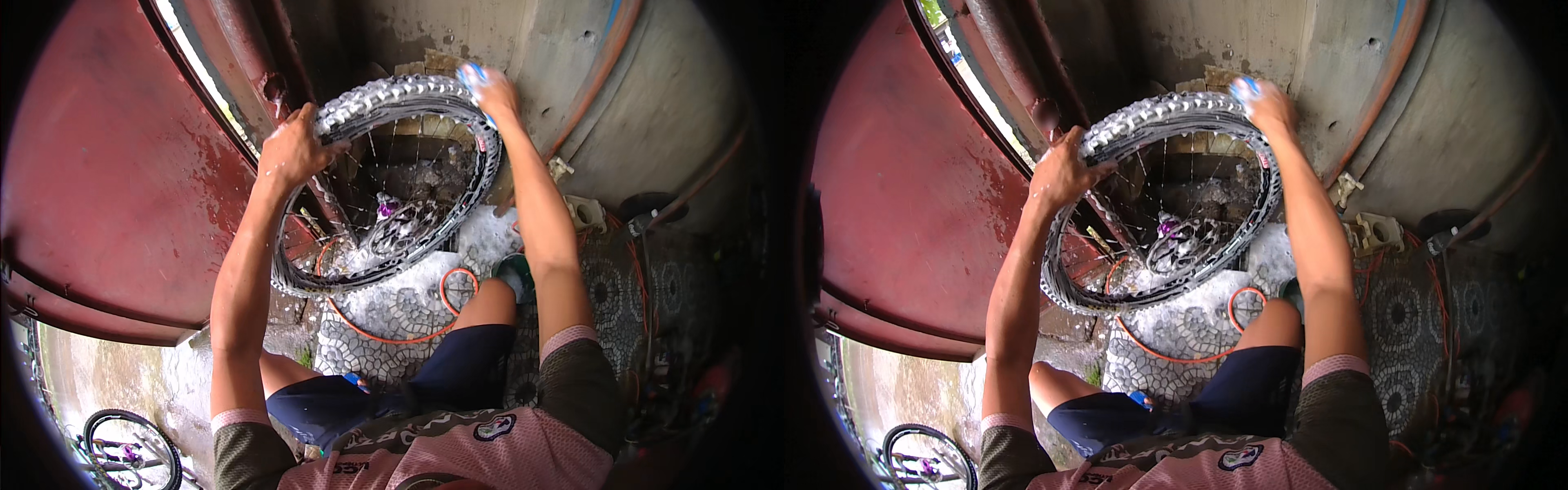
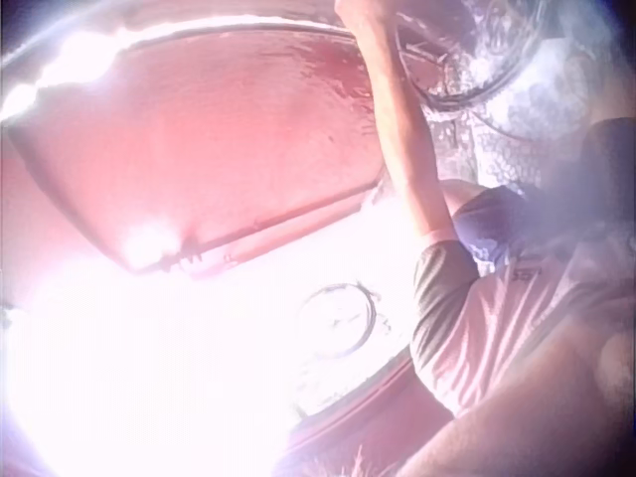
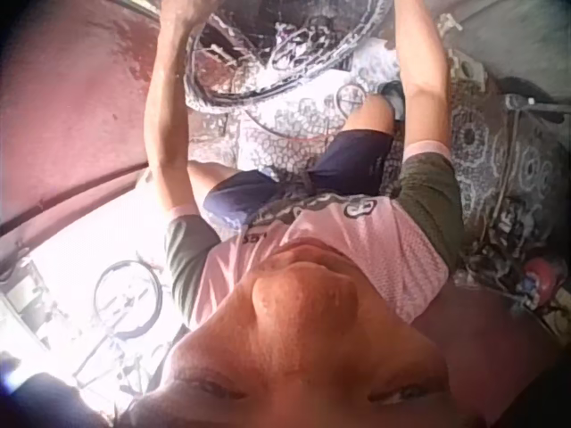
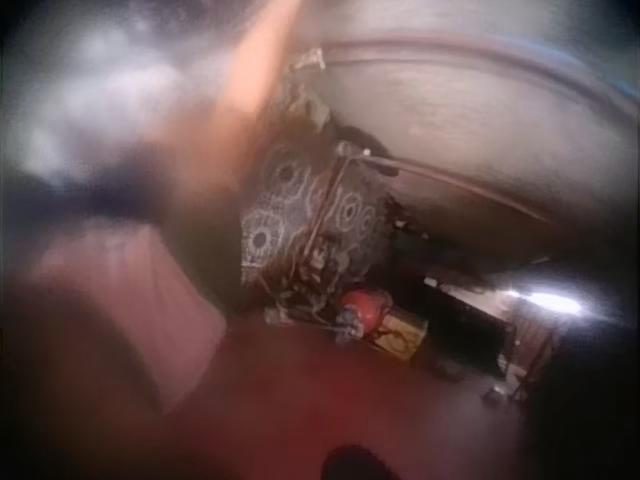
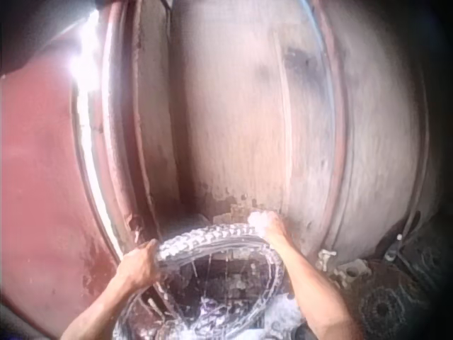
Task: The person scrubs a bicycle wheel with a brush and sponge, applying soap to the tire, rim, and spokes. They rotate the wheel to clean different sections and use both hands to scrub the hub and spokes.
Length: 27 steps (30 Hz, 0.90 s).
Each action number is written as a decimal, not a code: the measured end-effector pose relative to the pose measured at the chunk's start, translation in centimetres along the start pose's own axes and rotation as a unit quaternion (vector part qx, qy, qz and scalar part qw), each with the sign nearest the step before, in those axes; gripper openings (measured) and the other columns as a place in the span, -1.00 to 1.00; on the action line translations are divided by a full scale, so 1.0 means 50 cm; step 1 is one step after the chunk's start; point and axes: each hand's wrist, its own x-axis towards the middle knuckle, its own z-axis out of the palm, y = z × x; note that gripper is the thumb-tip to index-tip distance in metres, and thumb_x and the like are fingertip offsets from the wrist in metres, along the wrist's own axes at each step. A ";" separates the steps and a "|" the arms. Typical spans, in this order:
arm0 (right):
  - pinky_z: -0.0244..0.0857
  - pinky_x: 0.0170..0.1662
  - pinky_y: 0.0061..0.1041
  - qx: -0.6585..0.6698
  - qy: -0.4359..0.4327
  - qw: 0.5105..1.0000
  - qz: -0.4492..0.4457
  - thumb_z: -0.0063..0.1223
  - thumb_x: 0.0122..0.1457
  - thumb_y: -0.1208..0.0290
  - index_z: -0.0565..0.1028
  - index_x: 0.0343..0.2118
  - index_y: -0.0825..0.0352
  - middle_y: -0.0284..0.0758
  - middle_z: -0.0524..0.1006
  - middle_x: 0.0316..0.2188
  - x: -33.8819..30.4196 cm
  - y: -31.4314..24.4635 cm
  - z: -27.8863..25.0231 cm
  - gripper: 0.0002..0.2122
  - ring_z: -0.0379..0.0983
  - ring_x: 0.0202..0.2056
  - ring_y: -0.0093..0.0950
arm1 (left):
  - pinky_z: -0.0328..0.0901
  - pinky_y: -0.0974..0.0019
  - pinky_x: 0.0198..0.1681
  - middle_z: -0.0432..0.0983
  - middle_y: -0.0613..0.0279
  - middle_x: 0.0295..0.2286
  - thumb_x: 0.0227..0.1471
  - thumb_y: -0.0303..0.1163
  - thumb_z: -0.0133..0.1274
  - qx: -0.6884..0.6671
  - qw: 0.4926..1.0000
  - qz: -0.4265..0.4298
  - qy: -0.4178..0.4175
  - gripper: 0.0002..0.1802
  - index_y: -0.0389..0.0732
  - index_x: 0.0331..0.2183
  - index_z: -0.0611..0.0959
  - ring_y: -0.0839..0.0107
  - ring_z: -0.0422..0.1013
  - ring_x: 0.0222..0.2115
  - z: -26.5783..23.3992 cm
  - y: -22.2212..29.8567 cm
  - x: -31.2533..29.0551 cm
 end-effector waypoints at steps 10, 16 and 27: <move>0.44 -0.04 -0.09 -0.067 -0.040 0.995 -0.062 -0.07 0.29 -0.29 0.67 -0.06 0.32 -0.01 0.68 -0.21 0.020 -0.024 -0.015 -0.34 0.64 -0.20 -0.09 | 0.44 -0.06 -0.09 0.66 -0.23 -0.26 -0.05 0.10 0.41 -0.018 1.000 -0.002 0.016 -0.20 -0.29 0.01 0.52 -0.12 0.61 -0.20 0.005 -0.022 -0.018; 0.47 -0.19 -0.10 -0.164 -0.144 0.924 -0.314 -0.05 0.27 0.12 0.68 -0.29 0.23 -0.09 0.67 -0.32 -0.087 -0.384 -0.063 -0.67 0.63 -0.26 -0.10 | 0.44 -0.03 0.02 0.62 -0.23 -0.10 -0.05 0.02 0.44 -0.040 0.986 0.133 0.097 -0.16 -0.27 0.11 0.48 -0.14 0.57 -0.07 0.018 -0.039 -0.039; 0.35 0.17 -0.25 -0.122 0.027 0.982 -0.144 0.03 0.31 -0.18 0.63 0.04 0.33 -0.01 0.65 -0.04 -0.041 -0.146 -0.102 -0.41 0.56 0.06 -0.12 | 0.28 0.04 0.21 0.46 -0.21 0.04 -0.15 -0.20 0.51 -0.327 0.929 -0.098 0.143 -0.12 -0.37 0.12 0.47 -0.03 0.41 0.11 0.253 -0.215 -0.408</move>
